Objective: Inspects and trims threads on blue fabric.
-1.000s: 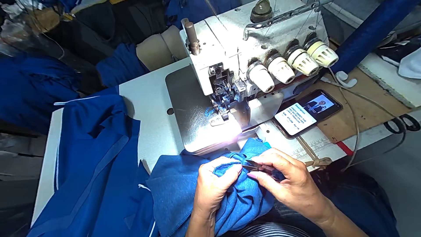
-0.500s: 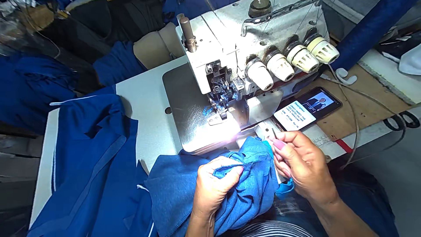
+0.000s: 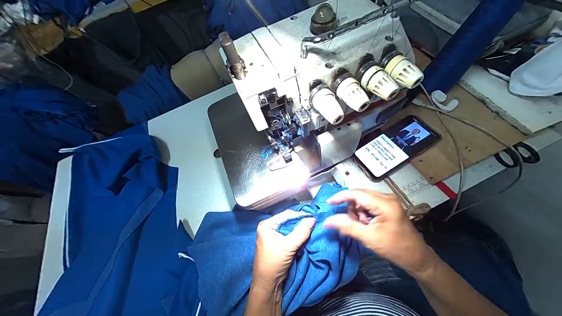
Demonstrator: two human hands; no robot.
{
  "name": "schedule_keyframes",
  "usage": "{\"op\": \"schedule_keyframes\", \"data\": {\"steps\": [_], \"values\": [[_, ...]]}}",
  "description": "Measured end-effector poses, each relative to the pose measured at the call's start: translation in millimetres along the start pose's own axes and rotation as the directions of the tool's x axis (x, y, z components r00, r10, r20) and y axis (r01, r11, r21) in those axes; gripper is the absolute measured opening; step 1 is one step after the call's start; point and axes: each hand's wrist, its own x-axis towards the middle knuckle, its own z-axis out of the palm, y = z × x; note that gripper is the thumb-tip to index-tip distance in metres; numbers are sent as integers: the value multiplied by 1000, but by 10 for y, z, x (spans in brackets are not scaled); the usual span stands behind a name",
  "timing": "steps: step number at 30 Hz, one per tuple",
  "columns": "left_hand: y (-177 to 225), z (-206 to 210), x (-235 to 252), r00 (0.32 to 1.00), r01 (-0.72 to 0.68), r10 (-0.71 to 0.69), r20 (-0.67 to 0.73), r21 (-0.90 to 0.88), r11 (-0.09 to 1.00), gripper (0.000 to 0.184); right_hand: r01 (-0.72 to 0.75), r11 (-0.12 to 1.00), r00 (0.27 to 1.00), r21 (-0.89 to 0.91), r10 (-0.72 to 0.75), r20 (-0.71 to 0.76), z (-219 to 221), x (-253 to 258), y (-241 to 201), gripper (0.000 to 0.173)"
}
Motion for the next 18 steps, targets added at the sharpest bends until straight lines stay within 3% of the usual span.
{"op": "schedule_keyframes", "data": {"steps": [3, 6, 8, 10, 12, 13, 15, 18], "values": [[-6, -11, -5, 1000, -13, 13, 1, 25, 1000, 6, 125, 991, 983, -35, -119, 137, 116, 34, 35, 14], [35, 1, -5, 999, 36, -35, -26, 15, 999, 8, 83, 953, 992, -292, -108, -71, 54, 124, 114, 11], [46, 8, 4, 998, 59, -60, -30, -12, 998, 7, -45, 931, 982, -362, -25, -187, -4, 133, 112, 24], [34, -1, 22, 998, 52, -52, -18, -36, 998, 7, -107, 968, 992, -227, 89, -86, -24, 73, 62, 37], [39, -8, 36, 998, 57, -58, -18, -42, 997, 9, -130, 986, 983, -105, 142, 112, 16, 2, 99, 23], [44, -8, 39, 997, 73, -74, -25, -31, 997, 11, -133, 984, 979, -115, 149, 138, 30, -13, 149, 18], [61, 3, 37, 993, 109, -110, -46, -31, 994, 13, -136, 958, 988, -251, 150, 36, 13, -2, 225, 18], [73, 10, 35, 990, 122, -125, -62, -60, 991, 13, -168, 926, 985, -339, 142, -102, 3, -8, 125, 54]]}}
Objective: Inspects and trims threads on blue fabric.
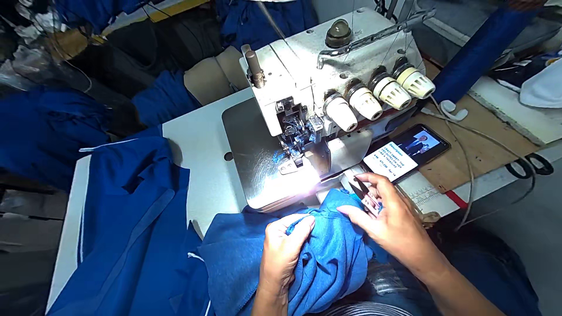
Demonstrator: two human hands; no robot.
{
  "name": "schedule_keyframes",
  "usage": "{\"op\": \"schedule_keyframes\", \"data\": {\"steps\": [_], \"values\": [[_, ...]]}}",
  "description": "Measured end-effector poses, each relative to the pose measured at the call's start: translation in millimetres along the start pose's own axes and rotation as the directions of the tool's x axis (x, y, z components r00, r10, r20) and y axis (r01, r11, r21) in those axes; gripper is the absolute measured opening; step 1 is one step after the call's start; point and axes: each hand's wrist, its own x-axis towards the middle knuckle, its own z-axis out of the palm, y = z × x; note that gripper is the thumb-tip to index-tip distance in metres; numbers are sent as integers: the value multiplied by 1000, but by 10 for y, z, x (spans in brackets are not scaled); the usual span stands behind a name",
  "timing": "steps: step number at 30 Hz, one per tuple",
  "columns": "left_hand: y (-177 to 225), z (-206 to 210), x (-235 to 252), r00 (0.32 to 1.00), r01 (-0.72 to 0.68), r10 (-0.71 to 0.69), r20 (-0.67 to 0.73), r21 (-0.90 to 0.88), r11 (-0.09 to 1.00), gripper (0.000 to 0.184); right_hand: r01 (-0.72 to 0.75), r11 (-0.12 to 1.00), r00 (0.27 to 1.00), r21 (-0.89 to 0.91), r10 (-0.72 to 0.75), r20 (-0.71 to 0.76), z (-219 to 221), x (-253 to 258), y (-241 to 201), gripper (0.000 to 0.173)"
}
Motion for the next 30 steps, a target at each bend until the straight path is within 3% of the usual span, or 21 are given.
{"op": "schedule_keyframes", "data": {"steps": [1, 4, 6, 14, 30], "values": [[-3, 3, 2, 1000, -6, 6, 1, -2, 1000, 13, 1, 1000, 1000, 29, -1, -7, -8, -39, -60, 56], [-19, -1, -2, 999, -29, 29, 14, -7, 1000, 13, 59, 985, 997, 162, -65, 33, 22, -255, -213, 35], [-21, -8, -4, 999, -44, 44, 22, 5, 999, 12, 120, 981, 992, 153, -124, 17, 98, -364, -250, 29], [-38, -21, -4, 992, -97, 96, 81, 0, 995, 6, 166, 978, 986, 129, -164, -29, 218, -391, -254, 27], [-25, -2, -11, 996, -84, 85, 38, -23, 996, 7, 148, 975, 989, 165, -143, -41, 227, -407, -256, 29]]}}
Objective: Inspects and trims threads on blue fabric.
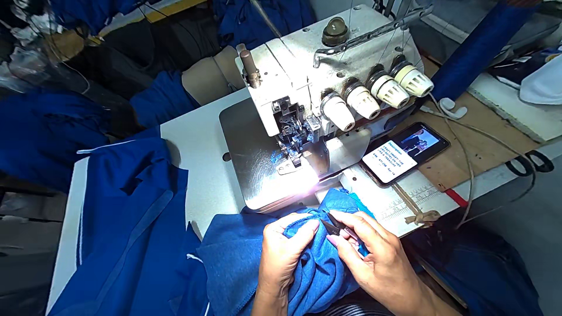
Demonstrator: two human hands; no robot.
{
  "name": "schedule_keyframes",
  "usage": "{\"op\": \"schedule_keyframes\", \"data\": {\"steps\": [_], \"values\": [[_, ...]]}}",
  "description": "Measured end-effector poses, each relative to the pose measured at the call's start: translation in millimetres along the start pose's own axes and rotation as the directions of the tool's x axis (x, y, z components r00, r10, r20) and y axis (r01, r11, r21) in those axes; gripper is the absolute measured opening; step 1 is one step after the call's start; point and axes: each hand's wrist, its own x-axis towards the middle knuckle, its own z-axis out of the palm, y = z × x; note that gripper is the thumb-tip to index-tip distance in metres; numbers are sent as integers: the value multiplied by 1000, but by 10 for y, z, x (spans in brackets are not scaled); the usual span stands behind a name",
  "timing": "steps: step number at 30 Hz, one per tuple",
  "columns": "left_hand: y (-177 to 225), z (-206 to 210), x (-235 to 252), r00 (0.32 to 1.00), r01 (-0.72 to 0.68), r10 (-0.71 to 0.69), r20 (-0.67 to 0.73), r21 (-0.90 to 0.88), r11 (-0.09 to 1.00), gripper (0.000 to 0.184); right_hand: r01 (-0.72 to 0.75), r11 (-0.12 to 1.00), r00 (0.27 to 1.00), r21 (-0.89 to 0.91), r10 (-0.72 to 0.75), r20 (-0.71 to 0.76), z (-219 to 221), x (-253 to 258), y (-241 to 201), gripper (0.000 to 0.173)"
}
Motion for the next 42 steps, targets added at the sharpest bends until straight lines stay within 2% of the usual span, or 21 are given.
{"op": "schedule_keyframes", "data": {"steps": [14, 24, 30, 36, 42], "values": [[-12, -9, -1, 999, -20, 20, 27, 4, 1000, 6, -7, 1000, 1000, -10, 7, -14, 28, 3, 0, 29], [-20, -7, 6, 1000, -4, 3, 15, 13, 1000, 7, 9, 1000, 997, -17, -10, -78, 152, -82, 24, 27], [-7, -10, 5, 1000, -2, 3, 14, -21, 1000, 6, -77, 963, 990, 259, 105, -96, 191, -98, 7, 30], [-9, -3, 9, 1000, -13, 13, -3, -13, 1000, 7, -87, 986, 988, 141, 103, -112, 117, -81, 12, 30], [-28, -9, 8, 1000, -27, 27, 1, -12, 1000, 7, 0, 994, 998, 108, 7, -66, 68, -72, -66, 28]]}}
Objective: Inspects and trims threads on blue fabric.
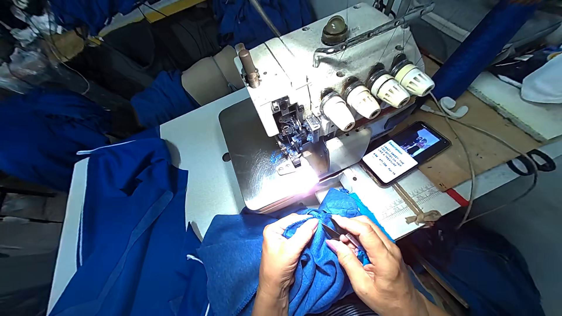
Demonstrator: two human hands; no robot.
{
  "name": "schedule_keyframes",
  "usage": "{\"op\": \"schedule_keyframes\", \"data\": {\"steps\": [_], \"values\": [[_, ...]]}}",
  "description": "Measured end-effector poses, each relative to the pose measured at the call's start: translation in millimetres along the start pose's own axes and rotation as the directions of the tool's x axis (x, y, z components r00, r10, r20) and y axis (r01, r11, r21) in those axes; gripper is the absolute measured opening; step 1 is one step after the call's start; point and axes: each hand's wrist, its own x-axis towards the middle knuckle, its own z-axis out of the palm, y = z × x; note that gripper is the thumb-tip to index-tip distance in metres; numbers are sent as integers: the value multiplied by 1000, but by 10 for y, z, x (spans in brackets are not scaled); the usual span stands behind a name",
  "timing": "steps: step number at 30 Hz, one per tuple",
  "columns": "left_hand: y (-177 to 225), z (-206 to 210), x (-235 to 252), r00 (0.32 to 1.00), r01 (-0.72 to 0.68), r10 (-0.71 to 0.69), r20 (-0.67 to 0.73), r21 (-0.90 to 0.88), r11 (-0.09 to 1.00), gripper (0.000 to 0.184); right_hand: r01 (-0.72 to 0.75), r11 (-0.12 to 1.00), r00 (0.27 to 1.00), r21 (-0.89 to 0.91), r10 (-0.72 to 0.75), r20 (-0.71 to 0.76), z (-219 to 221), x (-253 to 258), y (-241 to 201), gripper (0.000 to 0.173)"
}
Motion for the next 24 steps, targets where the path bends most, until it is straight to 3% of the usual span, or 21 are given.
{"op": "schedule_keyframes", "data": {"steps": [24], "values": [[-4, -8, -4, 1000, -15, 14, 18, 21, 1000, 6, -31, 999, 1000, -10, 31, -3, 49, -15, 56, 28]]}}
